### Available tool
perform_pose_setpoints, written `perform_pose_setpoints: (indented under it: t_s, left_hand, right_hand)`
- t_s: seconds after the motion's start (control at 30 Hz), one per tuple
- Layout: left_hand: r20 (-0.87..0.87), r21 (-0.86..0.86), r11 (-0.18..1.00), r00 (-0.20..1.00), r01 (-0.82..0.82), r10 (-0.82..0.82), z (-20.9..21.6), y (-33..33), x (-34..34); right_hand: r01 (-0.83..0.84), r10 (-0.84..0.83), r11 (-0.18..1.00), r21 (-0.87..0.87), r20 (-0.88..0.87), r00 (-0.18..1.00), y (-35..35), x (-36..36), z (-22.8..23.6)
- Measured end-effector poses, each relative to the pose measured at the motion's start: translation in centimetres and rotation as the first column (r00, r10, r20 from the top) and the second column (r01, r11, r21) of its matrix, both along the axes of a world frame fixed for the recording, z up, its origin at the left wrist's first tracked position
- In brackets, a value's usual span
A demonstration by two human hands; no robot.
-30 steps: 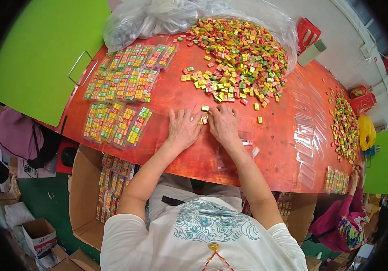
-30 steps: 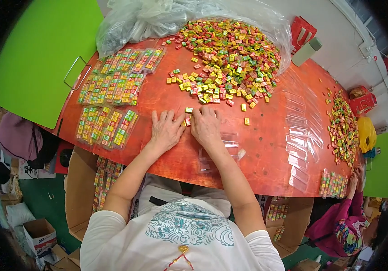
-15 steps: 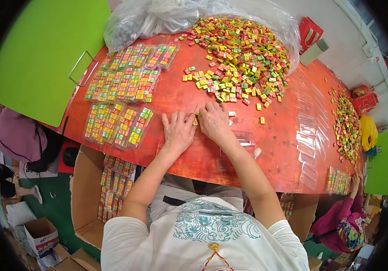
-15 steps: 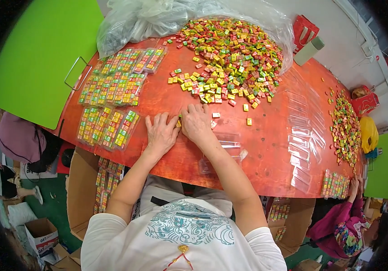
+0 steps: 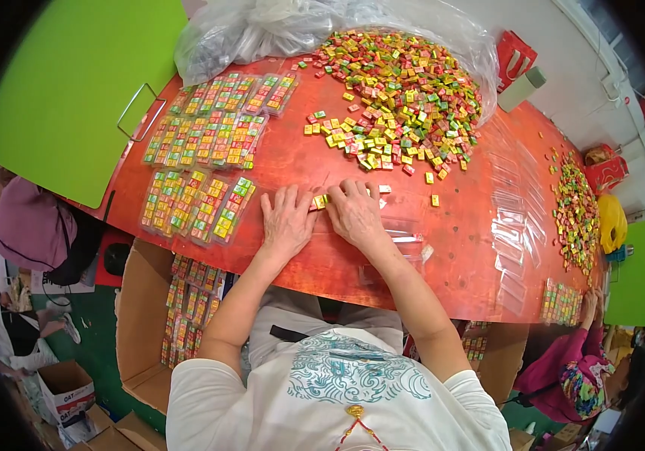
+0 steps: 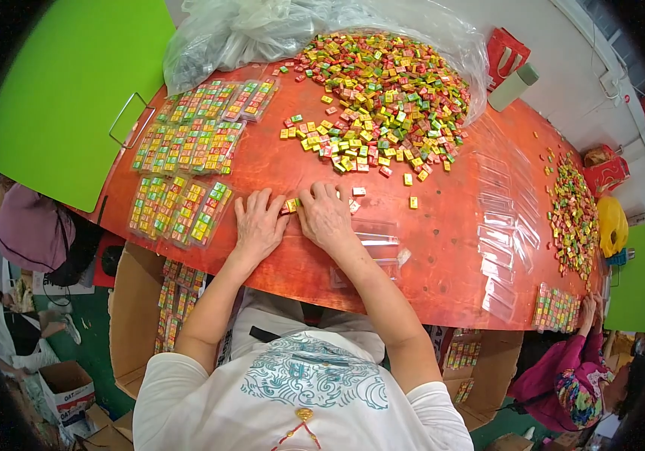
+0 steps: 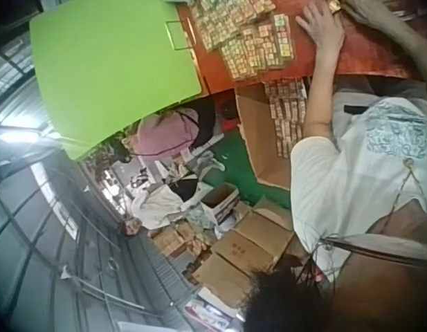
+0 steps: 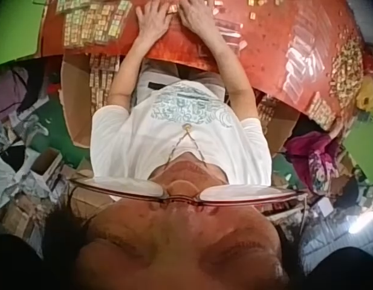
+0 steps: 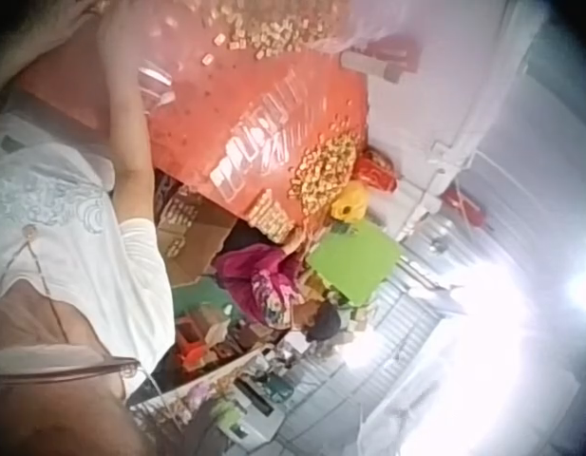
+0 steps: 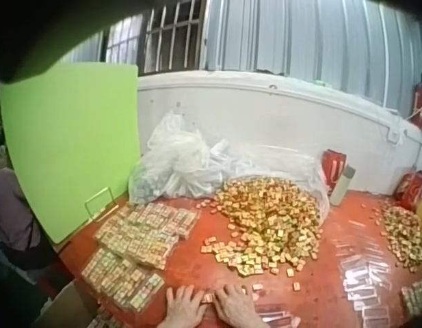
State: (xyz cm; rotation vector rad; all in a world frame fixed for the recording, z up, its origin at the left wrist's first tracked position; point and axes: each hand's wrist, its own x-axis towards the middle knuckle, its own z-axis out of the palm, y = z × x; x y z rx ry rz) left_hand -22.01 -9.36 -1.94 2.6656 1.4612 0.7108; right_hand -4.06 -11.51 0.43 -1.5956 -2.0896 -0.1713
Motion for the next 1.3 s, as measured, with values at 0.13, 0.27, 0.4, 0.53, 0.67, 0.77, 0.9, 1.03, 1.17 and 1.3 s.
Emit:
perform_pose_setpoints:
  t_s: [0.13, 0.27, 0.4, 0.53, 0.67, 0.77, 0.9, 1.03, 1.17, 1.3]
  left_hand:
    - [0.000, -0.010, 1.000, 1.000, 0.016, -0.016, 0.2, 0.1, 0.2]
    - [-0.005, 0.036, 0.997, 0.998, 0.065, -0.064, -0.2, 0.6, 0.2]
    - [-0.031, 0.027, 0.996, 0.996, 0.085, -0.084, -0.2, 1.1, 0.1]
    - [-0.021, -0.009, 0.989, 0.988, 0.151, -0.151, -0.3, 0.9, 0.7]
    - [-0.030, -0.004, 0.981, 0.980, 0.195, -0.195, 0.3, 0.6, 2.2]
    - [-0.034, 0.016, 0.980, 0.979, 0.200, -0.199, -0.3, 0.8, 3.7]
    - [-0.018, -0.104, 0.980, 0.984, 0.172, -0.175, -0.2, 0.9, 5.3]
    - [0.053, -0.140, 0.974, 0.983, 0.181, -0.175, 0.3, 1.0, 4.8]
    - [0.048, -0.069, 0.971, 0.973, 0.230, -0.227, 0.4, 1.6, 3.1]
    - [0.024, -0.076, 0.959, 0.962, 0.272, -0.271, 0.2, 2.0, 2.4]
  right_hand:
    - [-0.033, 0.033, 0.998, 0.062, -0.012, 0.999, -0.1, 0.0, 0.0]
    - [0.082, -0.084, 0.996, 0.022, 0.115, 0.990, -0.7, 1.5, -0.8]
    - [0.089, -0.085, 0.993, 0.075, -0.048, 0.995, -1.7, 2.4, 0.0]
    - [0.180, -0.179, 0.983, 0.019, -0.051, 0.982, -2.5, 5.0, 0.3]
    - [0.154, -0.153, 0.983, -0.097, 0.020, 0.988, -2.3, 5.7, 1.4]
    - [0.137, -0.129, 0.974, -0.180, 0.054, 0.990, -1.6, 5.8, 1.5]
    - [0.176, -0.178, 0.978, -0.112, -0.005, 0.984, -0.9, 5.8, 1.0]
    - [0.073, -0.073, 0.996, -0.051, 0.012, 0.997, -0.6, 5.0, 1.4]
    - [-0.013, 0.024, 0.995, -0.098, 0.106, 0.994, -0.2, 5.1, 0.8]
    - [0.071, -0.057, 0.991, -0.115, 0.122, 0.991, -0.3, 5.1, 0.7]
